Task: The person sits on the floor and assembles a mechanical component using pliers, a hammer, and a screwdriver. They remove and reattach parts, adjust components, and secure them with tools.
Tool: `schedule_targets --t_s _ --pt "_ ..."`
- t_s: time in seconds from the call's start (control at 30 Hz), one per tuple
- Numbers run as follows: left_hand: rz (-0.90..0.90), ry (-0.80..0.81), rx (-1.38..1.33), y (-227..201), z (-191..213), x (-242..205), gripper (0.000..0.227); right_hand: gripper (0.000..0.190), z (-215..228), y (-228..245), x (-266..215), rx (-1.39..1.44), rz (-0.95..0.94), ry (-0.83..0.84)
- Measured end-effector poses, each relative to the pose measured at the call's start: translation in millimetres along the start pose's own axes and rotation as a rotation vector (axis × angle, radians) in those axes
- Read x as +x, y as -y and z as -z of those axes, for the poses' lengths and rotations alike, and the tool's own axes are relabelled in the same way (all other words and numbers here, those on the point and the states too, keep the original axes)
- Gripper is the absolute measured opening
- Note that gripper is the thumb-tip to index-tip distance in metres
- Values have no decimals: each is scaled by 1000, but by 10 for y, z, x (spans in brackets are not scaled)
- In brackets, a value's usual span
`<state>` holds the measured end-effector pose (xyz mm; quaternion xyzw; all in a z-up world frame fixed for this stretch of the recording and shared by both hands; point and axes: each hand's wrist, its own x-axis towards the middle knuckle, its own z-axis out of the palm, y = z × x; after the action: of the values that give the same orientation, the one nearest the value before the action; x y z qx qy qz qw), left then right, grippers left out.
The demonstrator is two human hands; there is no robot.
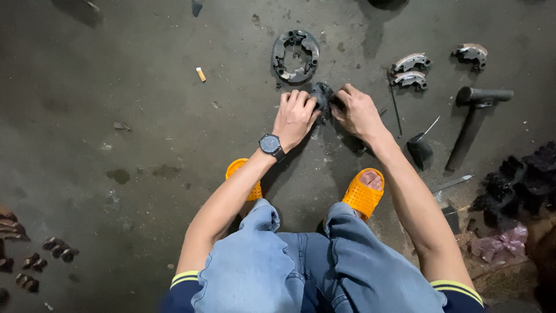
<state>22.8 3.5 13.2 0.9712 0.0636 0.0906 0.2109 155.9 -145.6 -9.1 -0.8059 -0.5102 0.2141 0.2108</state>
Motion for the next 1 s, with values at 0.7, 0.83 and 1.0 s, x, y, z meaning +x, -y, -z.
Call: schedule_targets --t_s 0.7,0.83,1.0 --pt "185 -292 -66 538 251 -172 18 26 371 735 -644 380 -231 -157" --pt "286 -120 -64 766 206 -249 20 15 229 734 -739 483 -332 -199" --pt "260 -119 -68 661 148 -201 10 13 244 900 -571 526 -307 -224"
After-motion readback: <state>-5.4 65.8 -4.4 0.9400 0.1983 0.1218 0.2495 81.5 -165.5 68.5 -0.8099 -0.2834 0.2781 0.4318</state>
